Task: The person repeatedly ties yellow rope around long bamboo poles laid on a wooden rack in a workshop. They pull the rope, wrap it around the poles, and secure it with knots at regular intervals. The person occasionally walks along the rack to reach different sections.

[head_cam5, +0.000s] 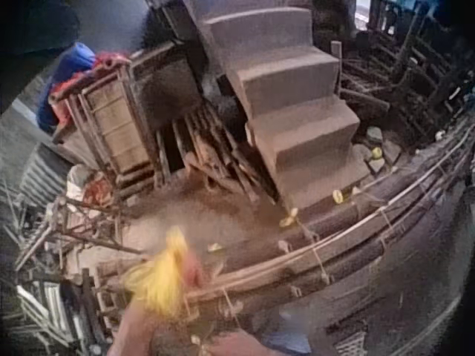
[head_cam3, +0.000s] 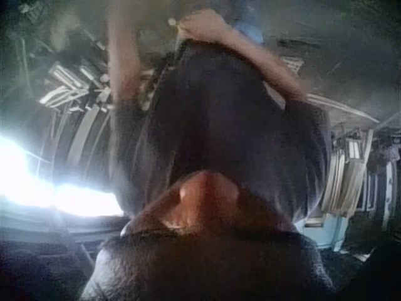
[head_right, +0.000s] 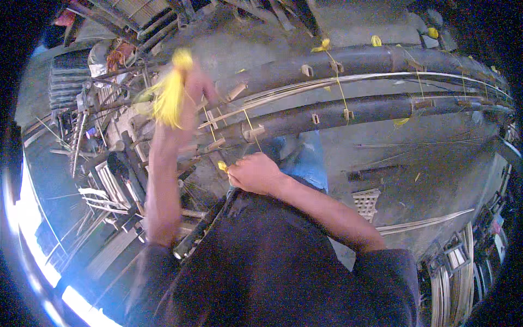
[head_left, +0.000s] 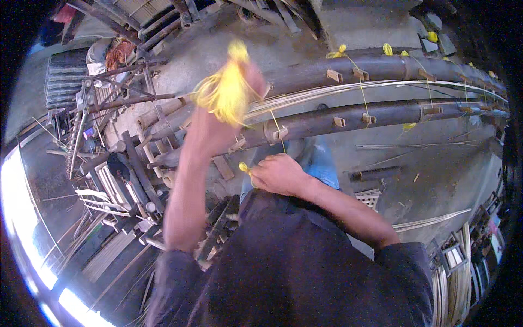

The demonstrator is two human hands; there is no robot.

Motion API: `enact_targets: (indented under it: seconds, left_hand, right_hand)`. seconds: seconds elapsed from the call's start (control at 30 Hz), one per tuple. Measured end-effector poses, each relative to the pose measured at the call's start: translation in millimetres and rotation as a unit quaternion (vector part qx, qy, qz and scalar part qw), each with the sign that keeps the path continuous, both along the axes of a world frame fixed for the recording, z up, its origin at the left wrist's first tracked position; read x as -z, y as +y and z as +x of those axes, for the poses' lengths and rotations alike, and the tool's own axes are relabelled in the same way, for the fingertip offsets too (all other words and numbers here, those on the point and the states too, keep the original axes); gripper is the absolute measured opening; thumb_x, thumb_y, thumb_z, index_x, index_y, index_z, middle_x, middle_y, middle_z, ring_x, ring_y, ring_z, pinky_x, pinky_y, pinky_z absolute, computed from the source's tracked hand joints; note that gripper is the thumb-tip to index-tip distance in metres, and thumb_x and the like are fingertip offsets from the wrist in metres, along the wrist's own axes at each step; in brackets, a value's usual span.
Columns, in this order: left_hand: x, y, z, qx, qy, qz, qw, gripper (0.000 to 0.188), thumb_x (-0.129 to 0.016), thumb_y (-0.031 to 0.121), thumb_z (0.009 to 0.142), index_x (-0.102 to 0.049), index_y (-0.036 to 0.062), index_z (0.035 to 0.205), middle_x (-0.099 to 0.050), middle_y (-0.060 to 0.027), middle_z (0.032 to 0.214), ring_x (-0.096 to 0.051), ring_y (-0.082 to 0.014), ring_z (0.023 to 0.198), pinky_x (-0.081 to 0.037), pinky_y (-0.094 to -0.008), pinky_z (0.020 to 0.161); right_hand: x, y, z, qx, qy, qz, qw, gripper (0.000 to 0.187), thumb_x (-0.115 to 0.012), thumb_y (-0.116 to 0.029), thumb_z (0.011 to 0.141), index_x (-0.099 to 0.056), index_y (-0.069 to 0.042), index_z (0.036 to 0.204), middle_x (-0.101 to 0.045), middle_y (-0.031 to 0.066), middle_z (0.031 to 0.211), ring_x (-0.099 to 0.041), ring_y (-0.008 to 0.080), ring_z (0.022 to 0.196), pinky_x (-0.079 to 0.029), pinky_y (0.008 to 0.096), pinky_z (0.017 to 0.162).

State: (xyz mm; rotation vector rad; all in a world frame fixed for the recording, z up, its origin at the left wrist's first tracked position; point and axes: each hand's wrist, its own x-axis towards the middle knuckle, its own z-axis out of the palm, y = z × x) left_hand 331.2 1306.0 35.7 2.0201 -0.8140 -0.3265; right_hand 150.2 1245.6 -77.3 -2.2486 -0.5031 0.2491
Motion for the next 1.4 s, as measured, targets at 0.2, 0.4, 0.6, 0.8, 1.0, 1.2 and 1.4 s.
enact_targets:
  seconds: [0.2,0.4,0.6,0.8,1.0,1.2,1.4]
  left_hand:
    - [138,-66,116,0.004,0.012,0.309,0.951,0.051,-0.050,0.046,0.090,-0.067,-0.0007,0.101,-0.067,-0.0234,0.101,-0.063,-0.0403,0.100,-0.049,-0.0463,0.086]
    - [92,-12,142,0.173,-0.136,0.242,0.945,0.052,-0.055,0.050,0.088,-0.065,0.0020,0.103,-0.068,-0.0202,0.089,-0.065,-0.0379,0.091,-0.052,-0.0458,0.079]
    - [35,99,28,0.056,-0.069,0.218,0.972,0.032,-0.055,0.033,0.090,-0.068,0.0044,0.095,-0.067,-0.0195,0.084,-0.065,-0.0379,0.084,-0.051,-0.0478,0.078]
    - [81,126,-17,0.038,-0.079,0.240,0.967,0.026,-0.055,0.027,0.091,-0.068,0.0046,0.089,-0.067,-0.0206,0.082,-0.066,-0.0381,0.081,-0.053,-0.0485,0.074]
    - [88,119,-14,-0.010,-0.050,0.184,0.982,0.025,-0.056,0.027,0.090,-0.069,0.0056,0.087,-0.067,-0.0205,0.082,-0.066,-0.0395,0.078,-0.054,-0.0498,0.072]
    - [87,119,-21,-0.021,-0.019,0.193,0.981,0.022,-0.056,0.027,0.089,-0.071,0.0093,0.091,-0.068,-0.0191,0.083,-0.066,-0.0393,0.081,-0.053,-0.0491,0.075]
    - [87,123,-17,-0.017,-0.032,0.198,0.980,0.023,-0.056,0.027,0.090,-0.070,0.0096,0.096,-0.067,-0.0203,0.084,-0.065,-0.0398,0.078,-0.052,-0.0494,0.072]
  right_hand:
    - [0,-11,6,-0.039,0.068,-0.100,0.992,0.016,-0.058,-0.023,0.085,-0.059,-0.008,0.079,-0.065,0.0084,0.084,-0.064,0.0266,0.086,-0.051,0.0390,0.072]
    - [-26,13,-29,0.151,0.190,0.061,0.968,0.081,-0.069,-0.024,0.077,-0.030,-0.005,0.145,-0.034,0.0222,0.144,-0.037,0.0410,0.130,-0.034,0.0412,0.108]
    - [11,55,-1,0.230,0.176,0.088,0.953,0.030,-0.063,-0.017,0.086,-0.062,-0.003,0.113,-0.066,0.0186,0.103,-0.060,0.0350,0.105,-0.046,0.0428,0.090]
    - [-211,46,139,0.009,-0.180,-0.189,0.965,0.016,-0.058,-0.016,0.089,-0.067,-0.006,0.098,-0.064,0.0110,0.085,-0.062,0.0329,0.083,-0.050,0.0407,0.072]
    - [-140,29,236,0.132,-0.028,-0.250,0.959,0.030,-0.055,-0.031,0.088,-0.070,-0.004,0.084,-0.070,0.0137,0.080,-0.067,0.0290,0.074,-0.053,0.0413,0.069]
    - [8,-12,216,0.486,0.111,-0.208,0.842,0.037,-0.056,-0.035,0.090,-0.069,-0.001,0.079,-0.070,0.0151,0.076,-0.067,0.0212,0.064,-0.053,0.0335,0.062]
    - [-51,21,211,0.436,-0.022,0.366,0.822,0.017,-0.057,-0.016,0.087,-0.054,-0.004,0.076,-0.050,0.0026,0.062,-0.045,0.0163,0.051,-0.040,0.0366,0.051]
